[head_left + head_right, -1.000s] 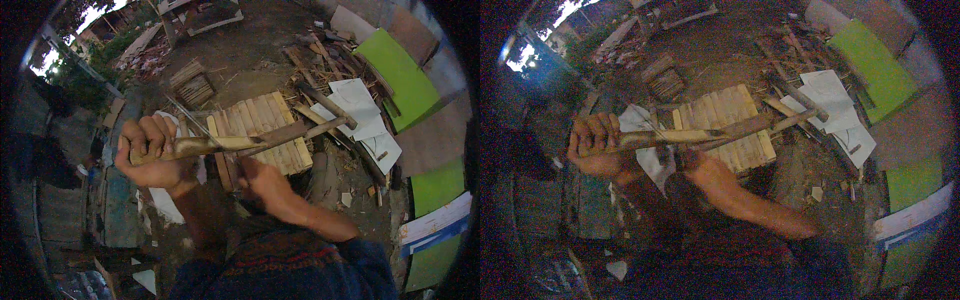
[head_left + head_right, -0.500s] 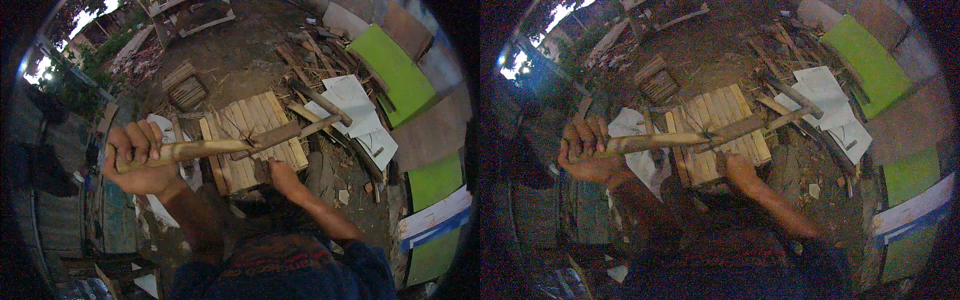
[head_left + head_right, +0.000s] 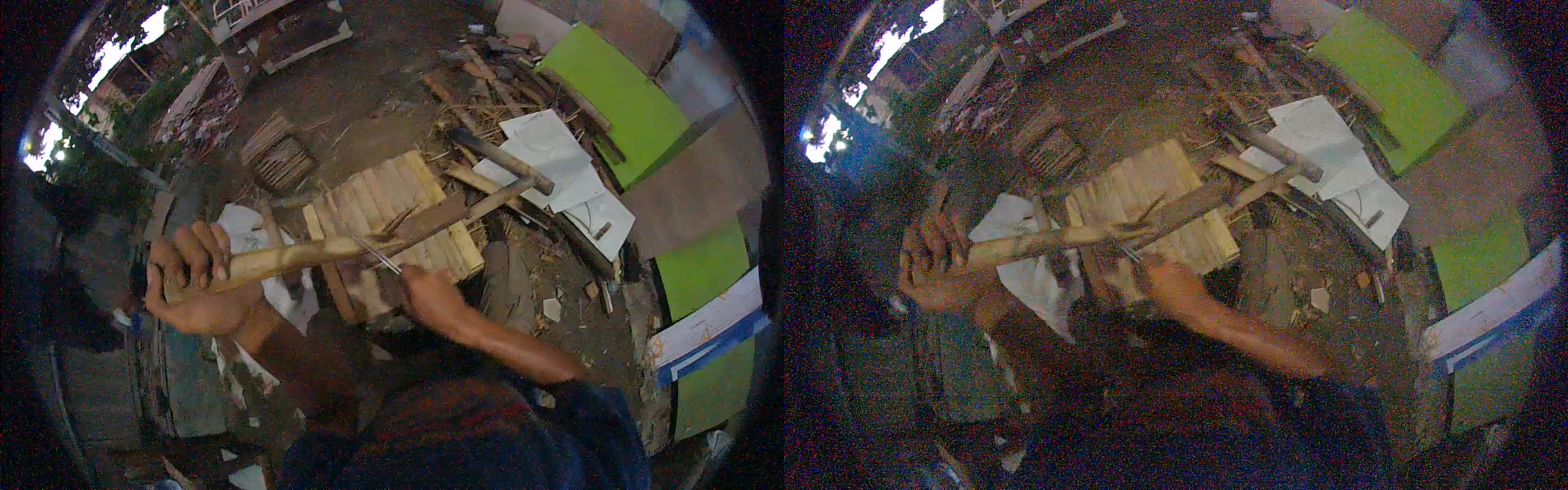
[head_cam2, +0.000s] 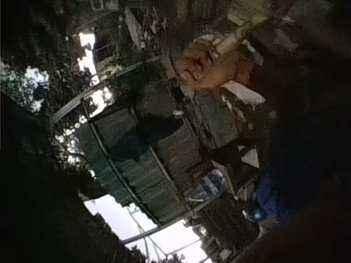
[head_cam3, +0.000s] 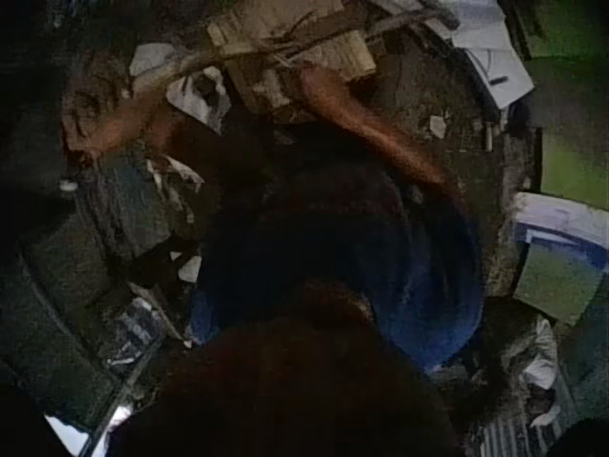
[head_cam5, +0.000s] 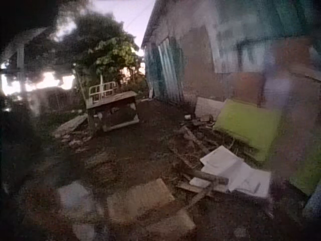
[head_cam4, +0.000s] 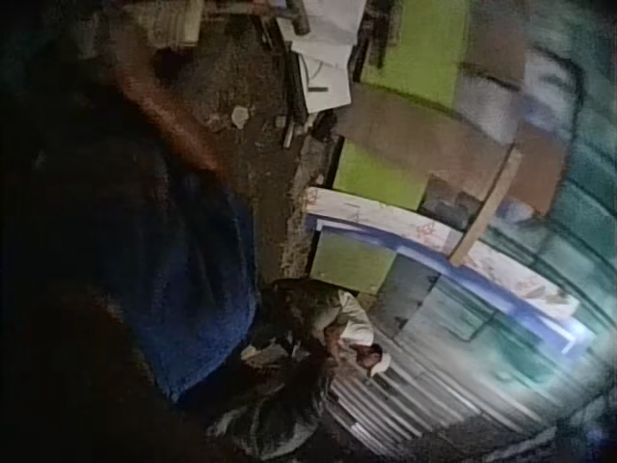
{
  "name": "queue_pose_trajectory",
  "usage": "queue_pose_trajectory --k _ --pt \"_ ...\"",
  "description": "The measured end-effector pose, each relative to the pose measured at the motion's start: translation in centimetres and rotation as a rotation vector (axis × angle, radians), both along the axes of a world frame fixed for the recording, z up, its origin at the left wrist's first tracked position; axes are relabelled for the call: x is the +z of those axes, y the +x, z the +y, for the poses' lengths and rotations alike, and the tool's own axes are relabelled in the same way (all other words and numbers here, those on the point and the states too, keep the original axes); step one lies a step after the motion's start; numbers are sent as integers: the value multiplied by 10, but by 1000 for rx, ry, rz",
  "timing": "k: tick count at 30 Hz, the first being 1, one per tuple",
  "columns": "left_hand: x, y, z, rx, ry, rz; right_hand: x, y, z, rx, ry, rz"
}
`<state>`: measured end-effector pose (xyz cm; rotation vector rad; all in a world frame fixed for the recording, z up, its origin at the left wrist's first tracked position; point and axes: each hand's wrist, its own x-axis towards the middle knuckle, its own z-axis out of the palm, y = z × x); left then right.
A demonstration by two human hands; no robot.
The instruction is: The person sits on the ground and uses a machete to split a piece of wood into smaller slats. They repeatedly strike the wood against a wooden block to separate the pieces.
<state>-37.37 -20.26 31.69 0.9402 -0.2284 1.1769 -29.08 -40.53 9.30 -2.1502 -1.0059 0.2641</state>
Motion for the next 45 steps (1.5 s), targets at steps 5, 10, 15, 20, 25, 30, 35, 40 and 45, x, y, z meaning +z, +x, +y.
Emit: queue_pose_trajectory --k 5,10,15,20,25,30,35,40,45 --pt "0 8 -9 15 -52 26 -53 20 -21 -60 -130 109" --pt "-2 -2 3 -198 158 -63 -22 -9 -8 -64 88 -8" --pt "-17 -11 27 116 -50 -20 -106 37 -38 -39 -171 144" --pt "-78 -60 88 80 -80 -276 -74 37 -31 -376 505 670" --pt "-201 -101 143 614 386 245 -42 40 1 -592 941 1057" --pt "-271 -81 94 -2 348 317 -15 69 -11 -712 1183 996" --pt "-251 -101 81 182 89 853 42 91 -50 -462 1123 563" --pt "-134 -13 -28 178 622 716 78 71 -35 -263 580 302" --pt "-56 65 -109 212 906 610 69 49 -21 -131 597 -128"
